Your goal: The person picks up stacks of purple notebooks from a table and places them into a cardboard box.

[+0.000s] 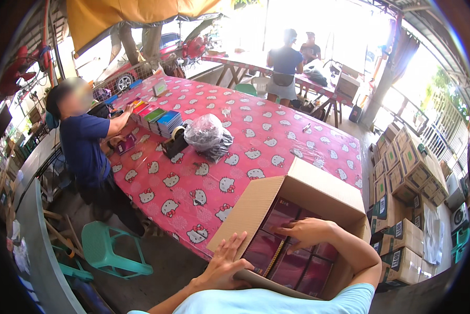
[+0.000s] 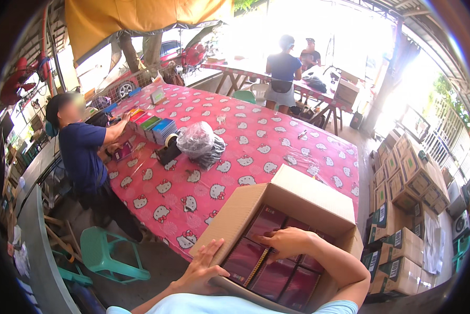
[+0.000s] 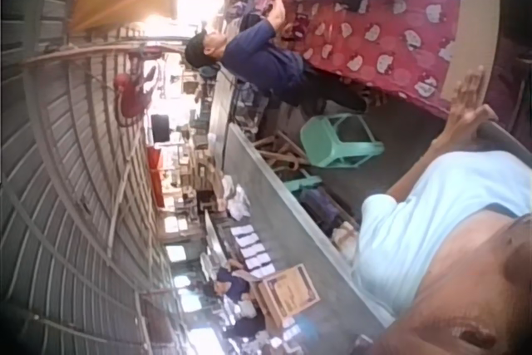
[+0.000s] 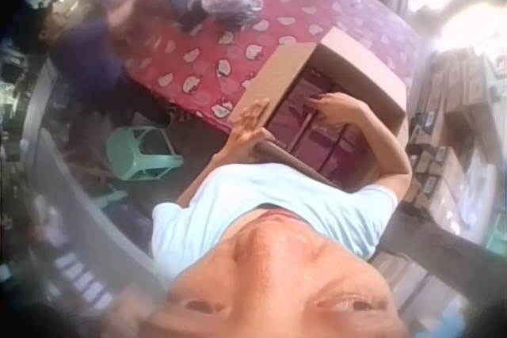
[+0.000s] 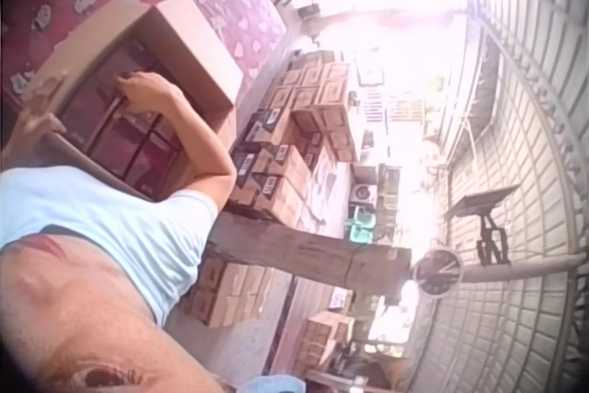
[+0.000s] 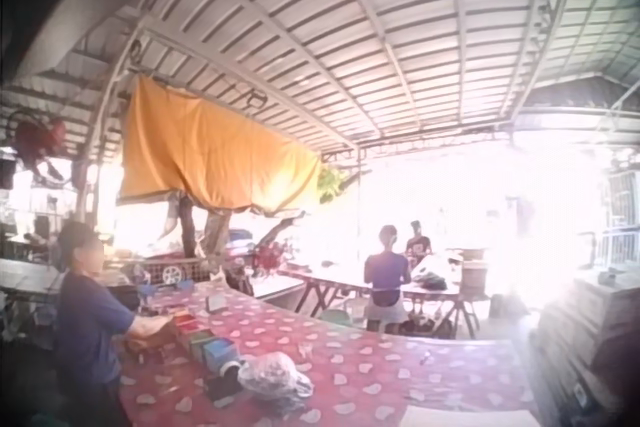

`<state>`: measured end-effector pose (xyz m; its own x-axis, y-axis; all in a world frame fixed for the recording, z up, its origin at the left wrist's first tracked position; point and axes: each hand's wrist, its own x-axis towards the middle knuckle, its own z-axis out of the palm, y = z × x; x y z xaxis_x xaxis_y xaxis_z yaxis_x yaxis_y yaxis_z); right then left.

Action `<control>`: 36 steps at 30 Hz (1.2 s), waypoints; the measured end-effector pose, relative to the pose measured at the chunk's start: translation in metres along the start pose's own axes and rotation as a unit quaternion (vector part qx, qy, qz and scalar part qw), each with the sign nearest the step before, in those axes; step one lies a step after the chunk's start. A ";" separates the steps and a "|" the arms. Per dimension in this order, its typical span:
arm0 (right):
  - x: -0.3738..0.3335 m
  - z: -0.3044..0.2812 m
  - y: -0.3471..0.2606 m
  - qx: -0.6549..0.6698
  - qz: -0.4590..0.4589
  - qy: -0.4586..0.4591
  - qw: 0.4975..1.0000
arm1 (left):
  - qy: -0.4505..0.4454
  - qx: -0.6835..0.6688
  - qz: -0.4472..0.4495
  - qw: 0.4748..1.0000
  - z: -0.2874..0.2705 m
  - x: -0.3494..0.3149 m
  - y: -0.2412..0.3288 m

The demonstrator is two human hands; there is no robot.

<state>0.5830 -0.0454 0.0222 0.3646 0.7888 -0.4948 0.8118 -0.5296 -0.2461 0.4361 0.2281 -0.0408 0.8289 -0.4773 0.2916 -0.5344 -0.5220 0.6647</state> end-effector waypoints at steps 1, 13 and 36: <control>-0.001 -0.003 -0.002 0.019 0.004 -0.012 1.000 | -0.001 -0.005 -0.002 1.000 0.000 0.002 0.001; 0.015 0.000 -0.005 0.029 -0.002 -0.106 0.994 | 0.040 -0.034 0.029 0.998 0.005 -0.006 -0.004; 0.018 0.001 0.013 0.042 -0.042 0.040 0.997 | -0.017 0.008 0.038 0.999 -0.011 -0.018 0.008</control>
<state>0.5994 -0.0385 0.0098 0.3349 0.8522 -0.4019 0.8013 -0.4820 -0.3542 0.4185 0.2404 -0.0330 0.7800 -0.5391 0.3177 -0.5984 -0.4944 0.6304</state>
